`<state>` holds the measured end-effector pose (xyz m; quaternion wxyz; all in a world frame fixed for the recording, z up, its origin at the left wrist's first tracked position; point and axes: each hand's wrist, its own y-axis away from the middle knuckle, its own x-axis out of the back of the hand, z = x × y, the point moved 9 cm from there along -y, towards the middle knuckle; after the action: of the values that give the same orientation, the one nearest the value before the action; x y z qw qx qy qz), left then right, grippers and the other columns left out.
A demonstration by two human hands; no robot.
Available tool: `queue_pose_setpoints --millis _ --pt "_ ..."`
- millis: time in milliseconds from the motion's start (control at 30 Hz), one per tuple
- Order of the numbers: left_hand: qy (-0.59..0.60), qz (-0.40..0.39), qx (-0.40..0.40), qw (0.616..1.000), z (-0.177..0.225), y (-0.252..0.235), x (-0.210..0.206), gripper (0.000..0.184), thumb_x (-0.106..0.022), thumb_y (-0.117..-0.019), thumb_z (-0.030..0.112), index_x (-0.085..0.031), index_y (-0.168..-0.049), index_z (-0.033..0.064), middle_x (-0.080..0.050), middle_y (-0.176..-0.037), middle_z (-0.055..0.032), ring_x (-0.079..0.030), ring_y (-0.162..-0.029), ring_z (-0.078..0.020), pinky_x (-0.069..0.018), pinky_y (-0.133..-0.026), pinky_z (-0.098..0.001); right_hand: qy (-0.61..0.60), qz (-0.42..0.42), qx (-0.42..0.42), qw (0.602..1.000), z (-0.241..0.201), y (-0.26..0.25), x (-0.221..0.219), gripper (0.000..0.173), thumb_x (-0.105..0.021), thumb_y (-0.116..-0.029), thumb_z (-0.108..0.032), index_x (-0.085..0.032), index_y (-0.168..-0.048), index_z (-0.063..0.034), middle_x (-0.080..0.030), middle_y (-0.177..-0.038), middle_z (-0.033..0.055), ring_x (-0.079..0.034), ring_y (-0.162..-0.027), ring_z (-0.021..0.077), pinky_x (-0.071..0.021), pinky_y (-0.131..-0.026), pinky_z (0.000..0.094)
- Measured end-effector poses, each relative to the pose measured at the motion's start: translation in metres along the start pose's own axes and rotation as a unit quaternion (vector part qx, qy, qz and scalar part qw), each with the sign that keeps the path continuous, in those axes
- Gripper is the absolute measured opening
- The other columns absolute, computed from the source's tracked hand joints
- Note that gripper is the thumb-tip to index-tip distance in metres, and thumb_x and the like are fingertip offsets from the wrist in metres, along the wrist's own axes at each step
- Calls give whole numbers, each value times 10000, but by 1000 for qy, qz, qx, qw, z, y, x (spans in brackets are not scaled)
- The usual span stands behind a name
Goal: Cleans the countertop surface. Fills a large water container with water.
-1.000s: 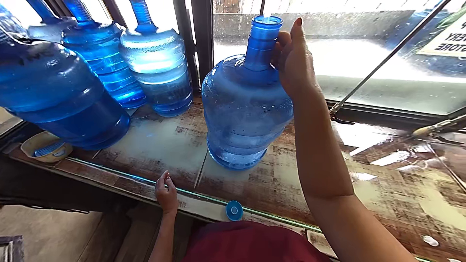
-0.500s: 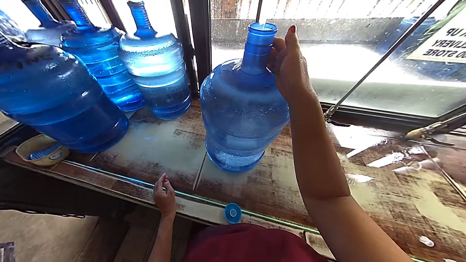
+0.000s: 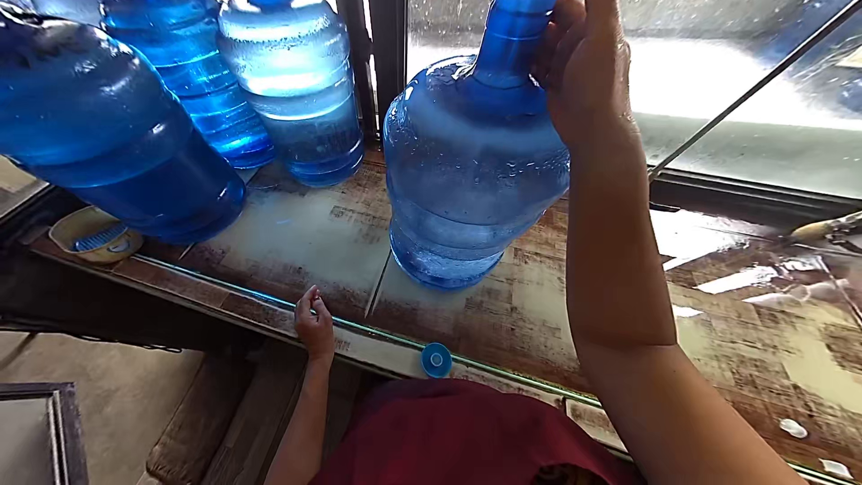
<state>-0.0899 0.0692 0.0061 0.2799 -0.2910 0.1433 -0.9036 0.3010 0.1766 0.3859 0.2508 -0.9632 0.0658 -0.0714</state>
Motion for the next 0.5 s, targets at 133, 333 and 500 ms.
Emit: queue_pose_setpoints --millis 133,333,500 --pt "2 -2 1 1000 1 0 0 339 -445 -1044 58 -642 -1253 -122 -684 -1191 -299 -667 -1140 -379 -498 -1039 -450 0 2 3 1000 0 0 0 670 -6 -1112 -330 -509 -1376 26 -664 -1217 112 -640 -1113 116 -496 -987 295" --pt "4 -4 12 1000 1 -1 0 339 -442 -1049 60 -643 -1258 -118 -683 -1200 -294 -664 -1151 -374 -495 -1042 -448 0 13 1 1000 -1 2 1 672 -18 -1117 -348 -521 -1359 26 -666 -1185 100 -644 -1064 96 -502 -961 280" --pt "-1 -4 10 1000 1 -1 0 338 -447 -1050 67 -645 -1256 -113 -687 -1189 -289 -664 -1148 -373 -493 -1044 -455 -1 11 -3 1000 -2 3 1 677 -7 -1115 -347 -522 -1358 19 -670 -1141 87 -647 -1025 89 -504 -939 270"
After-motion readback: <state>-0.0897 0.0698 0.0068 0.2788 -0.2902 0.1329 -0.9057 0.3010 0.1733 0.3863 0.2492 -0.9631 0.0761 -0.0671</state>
